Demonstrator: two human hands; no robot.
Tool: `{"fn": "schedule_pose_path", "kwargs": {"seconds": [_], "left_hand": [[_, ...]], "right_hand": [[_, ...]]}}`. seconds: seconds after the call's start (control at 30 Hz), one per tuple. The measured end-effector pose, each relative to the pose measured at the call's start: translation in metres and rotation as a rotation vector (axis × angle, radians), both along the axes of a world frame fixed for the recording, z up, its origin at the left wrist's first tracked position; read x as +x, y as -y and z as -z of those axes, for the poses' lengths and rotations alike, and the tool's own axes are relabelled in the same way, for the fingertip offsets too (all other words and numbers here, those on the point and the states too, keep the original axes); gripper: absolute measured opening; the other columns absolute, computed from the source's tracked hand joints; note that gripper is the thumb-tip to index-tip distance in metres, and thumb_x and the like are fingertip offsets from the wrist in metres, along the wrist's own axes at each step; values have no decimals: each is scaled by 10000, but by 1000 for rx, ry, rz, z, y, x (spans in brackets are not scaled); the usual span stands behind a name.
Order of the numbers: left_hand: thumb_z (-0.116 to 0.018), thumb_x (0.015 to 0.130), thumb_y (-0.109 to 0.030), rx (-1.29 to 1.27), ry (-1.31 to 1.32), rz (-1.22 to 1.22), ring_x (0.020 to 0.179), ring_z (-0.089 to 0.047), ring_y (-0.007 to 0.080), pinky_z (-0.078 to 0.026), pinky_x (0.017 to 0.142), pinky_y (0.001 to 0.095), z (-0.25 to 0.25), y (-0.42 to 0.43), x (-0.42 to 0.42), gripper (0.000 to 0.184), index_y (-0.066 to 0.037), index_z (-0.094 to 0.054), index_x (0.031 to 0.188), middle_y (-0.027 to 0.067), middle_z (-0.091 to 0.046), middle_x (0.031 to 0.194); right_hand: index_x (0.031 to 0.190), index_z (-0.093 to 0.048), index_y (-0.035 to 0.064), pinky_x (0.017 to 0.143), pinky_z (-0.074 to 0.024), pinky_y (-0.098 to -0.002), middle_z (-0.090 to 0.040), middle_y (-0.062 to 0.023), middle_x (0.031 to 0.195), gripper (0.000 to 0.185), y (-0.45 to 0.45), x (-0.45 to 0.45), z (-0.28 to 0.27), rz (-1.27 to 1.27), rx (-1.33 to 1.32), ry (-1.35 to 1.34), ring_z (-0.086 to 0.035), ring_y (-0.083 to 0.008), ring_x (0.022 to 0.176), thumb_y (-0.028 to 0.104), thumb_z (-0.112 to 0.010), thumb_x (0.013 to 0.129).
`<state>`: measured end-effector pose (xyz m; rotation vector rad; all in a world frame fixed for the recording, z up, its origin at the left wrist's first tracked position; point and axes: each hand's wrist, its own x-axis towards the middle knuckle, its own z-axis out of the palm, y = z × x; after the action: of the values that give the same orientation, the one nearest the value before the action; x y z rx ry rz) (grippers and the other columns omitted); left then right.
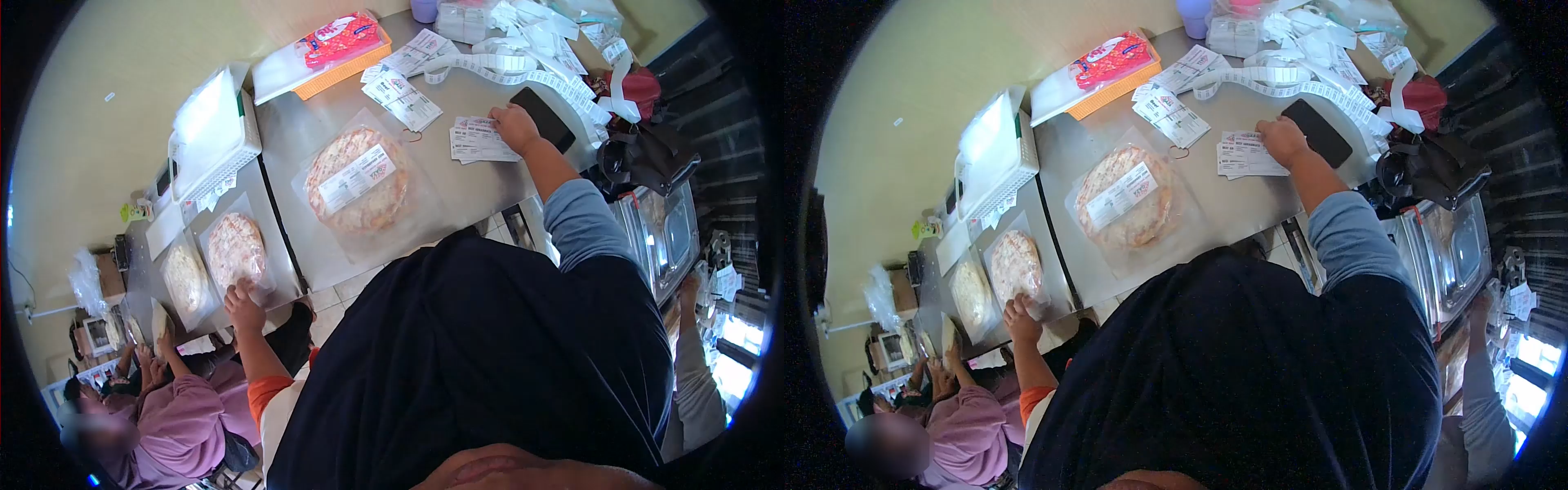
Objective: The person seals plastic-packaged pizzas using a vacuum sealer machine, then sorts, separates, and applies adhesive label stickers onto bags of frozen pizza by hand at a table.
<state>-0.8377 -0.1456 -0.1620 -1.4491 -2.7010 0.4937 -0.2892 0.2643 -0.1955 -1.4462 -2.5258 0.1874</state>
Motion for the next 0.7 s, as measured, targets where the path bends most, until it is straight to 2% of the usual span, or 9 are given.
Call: {"fn": "schedule_pose_path", "kwargs": {"seconds": [0.17, 0.23, 0.33, 0.4, 0.43, 0.47, 0.5, 0.67, 0.7], "left_hand": [[-653, 736, -143, 104, -31, 34, 1144, -427, 330, -371, 939, 448, 5, 3, -12, 453, -158, -485, 1156, 100, -467, 1211], [-610, 761, -127, 146, 26, 74, 1079, -474, 329, -398, 899, 443, 5, 3, -15, 312, -128, -538, 1064, 109, -524, 1131], [-539, 789, -93, 228, 14, 153, 936, -547, 329, -442, 813, 432, -6, 6, -21, 114, -78, -601, 883, 125, -604, 958], [-516, 795, -73, 249, -14, 187, 872, -559, 334, -454, 768, 430, -16, 2, -32, 122, -76, -608, 874, 132, -606, 888], [-513, 799, -60, 377, -60, 228, 845, -554, 346, -455, 744, 442, -17, 0, -39, 135, -73, -605, 897, 141, -597, 854], [-515, 770, -61, 422, -108, 199, 841, -567, 328, -461, 740, 430, -24, -9, -43, 158, -84, -608, 896, 133, -611, 859], [-518, 768, -37, 454, -138, 157, 821, -567, 337, -468, 720, 423, -43, -24, -41, 159, -80, -606, 894, 133, -608, 855], [-537, 789, -44, 569, -177, 287, 823, -578, 334, -477, 699, 423, -123, -106, -30, 152, -78, -613, 915, 129, -610, 879], [-538, 792, -45, 589, -171, 295, 824, -580, 334, -477, 695, 423, -137, -121, -21, 147, -78, -613, 913, 127, -611, 876]], "right_hand": [[818, -701, 115, 819, -460, -383, -640, -82, 832, 125, 7, 7, -6, -45, 23, -113, -591, -268, 847, 131, -590, 763], [837, -713, 151, 805, -471, -379, -655, -71, 864, 162, 7, 9, -10, -35, 33, -47, -604, -233, 850, 169, -581, 744], [934, -684, 106, 830, -465, -367, -651, -100, 970, 210, 6, 10, -22, 82, -73, -72, -599, -277, 924, 164, -553, 779], [1051, -624, 79, 869, -447, -360, -633, -138, 1052, 251, 6, 16, -26, 225, -259, -342, -579, -322, 1004, 166, -498, 852], [1074, -596, 35, 861, -452, -360, -634, -154, 1042, 270, 8, 19, -34, 182, -102, -257, -587, -321, 999, 215, -490, 905], [1094, -589, 74, 853, -442, -359, -626, -156, 1037, 261, 14, 12, -53, 296, -136, -256, -598, -312, 949, 215, -463, 915], [1079, -586, 44, 827, -452, -336, -640, -132, 1020, 248, 18, 14, -56, 293, -102, -407, -616, -250, 910, 197, -471, 922], [1036, -585, -13, 810, -469, -275, -641, -72, 946, 185, 55, 3, -95, 307, -732, -1297, -604, -136, 857, 68, -507, 889], [1020, -585, -16, 798, -474, -269, -641, -75, 936, 173, 63, 2, -105, 313, -789, -1283, -606, -133, 838, 59, -515, 881]]}}
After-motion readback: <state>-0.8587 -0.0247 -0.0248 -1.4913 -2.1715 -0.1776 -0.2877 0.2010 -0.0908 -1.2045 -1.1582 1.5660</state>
